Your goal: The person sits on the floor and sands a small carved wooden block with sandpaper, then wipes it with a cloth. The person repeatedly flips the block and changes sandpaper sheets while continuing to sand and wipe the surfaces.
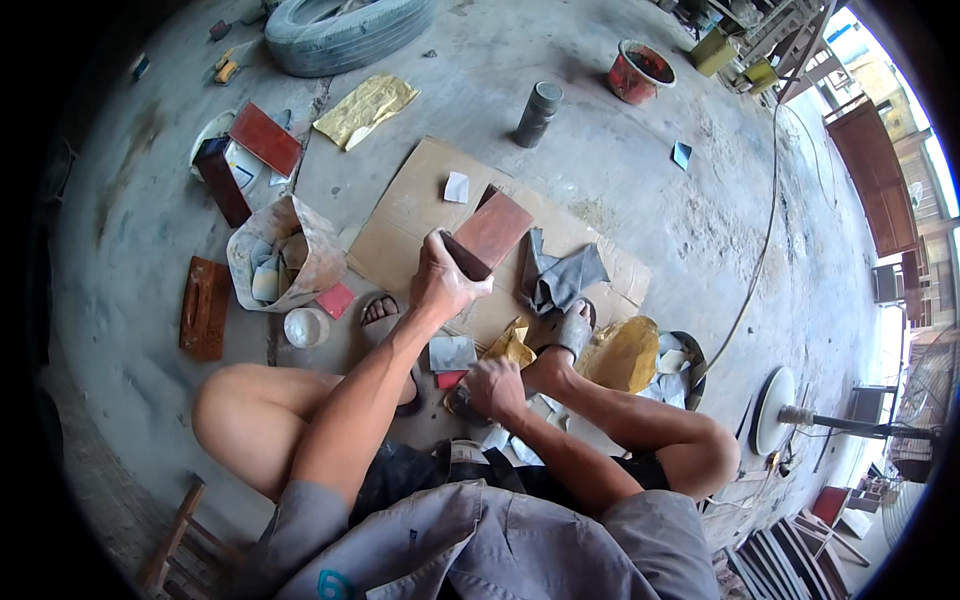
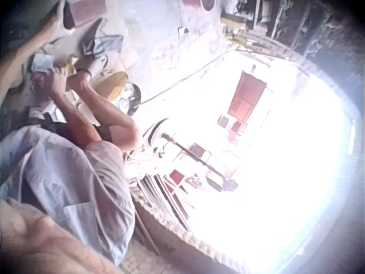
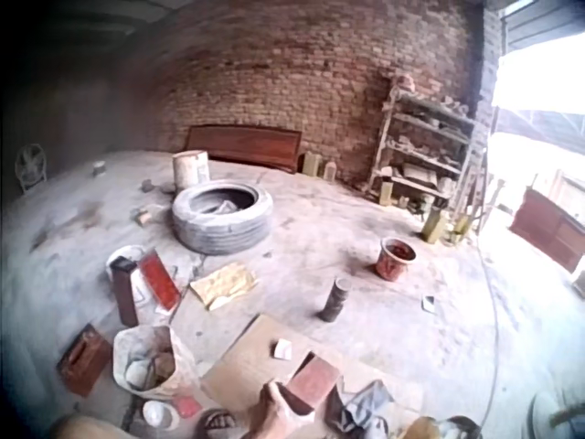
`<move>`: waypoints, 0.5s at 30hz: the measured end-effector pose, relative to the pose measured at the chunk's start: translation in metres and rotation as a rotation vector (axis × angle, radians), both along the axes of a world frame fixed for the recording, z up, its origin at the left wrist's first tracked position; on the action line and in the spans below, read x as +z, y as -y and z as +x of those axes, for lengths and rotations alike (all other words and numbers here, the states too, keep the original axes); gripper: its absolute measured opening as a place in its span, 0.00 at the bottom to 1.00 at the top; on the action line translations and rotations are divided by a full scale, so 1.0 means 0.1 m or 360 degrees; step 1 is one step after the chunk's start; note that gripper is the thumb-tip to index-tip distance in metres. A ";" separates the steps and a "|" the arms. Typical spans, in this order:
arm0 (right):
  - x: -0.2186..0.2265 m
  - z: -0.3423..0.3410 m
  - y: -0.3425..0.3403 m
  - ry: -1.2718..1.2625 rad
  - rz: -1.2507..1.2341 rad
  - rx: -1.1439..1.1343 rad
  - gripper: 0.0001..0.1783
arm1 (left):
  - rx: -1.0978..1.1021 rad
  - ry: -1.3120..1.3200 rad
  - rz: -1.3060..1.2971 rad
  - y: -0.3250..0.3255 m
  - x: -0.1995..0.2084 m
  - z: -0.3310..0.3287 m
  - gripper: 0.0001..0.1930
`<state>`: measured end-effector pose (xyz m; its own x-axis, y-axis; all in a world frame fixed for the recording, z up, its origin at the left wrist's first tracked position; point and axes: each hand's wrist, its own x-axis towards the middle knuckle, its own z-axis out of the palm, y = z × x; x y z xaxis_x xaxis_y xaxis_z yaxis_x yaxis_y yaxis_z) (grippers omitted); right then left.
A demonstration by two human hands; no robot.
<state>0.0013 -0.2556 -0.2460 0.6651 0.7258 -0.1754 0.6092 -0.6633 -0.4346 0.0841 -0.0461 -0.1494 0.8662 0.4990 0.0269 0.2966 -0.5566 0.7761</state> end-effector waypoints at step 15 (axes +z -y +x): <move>-0.38 1.87 0.36 0.0154 -0.0164 -0.0680 0.11 | 0.0019 0.0123 -0.0013 -0.01 -0.14 -0.24 0.54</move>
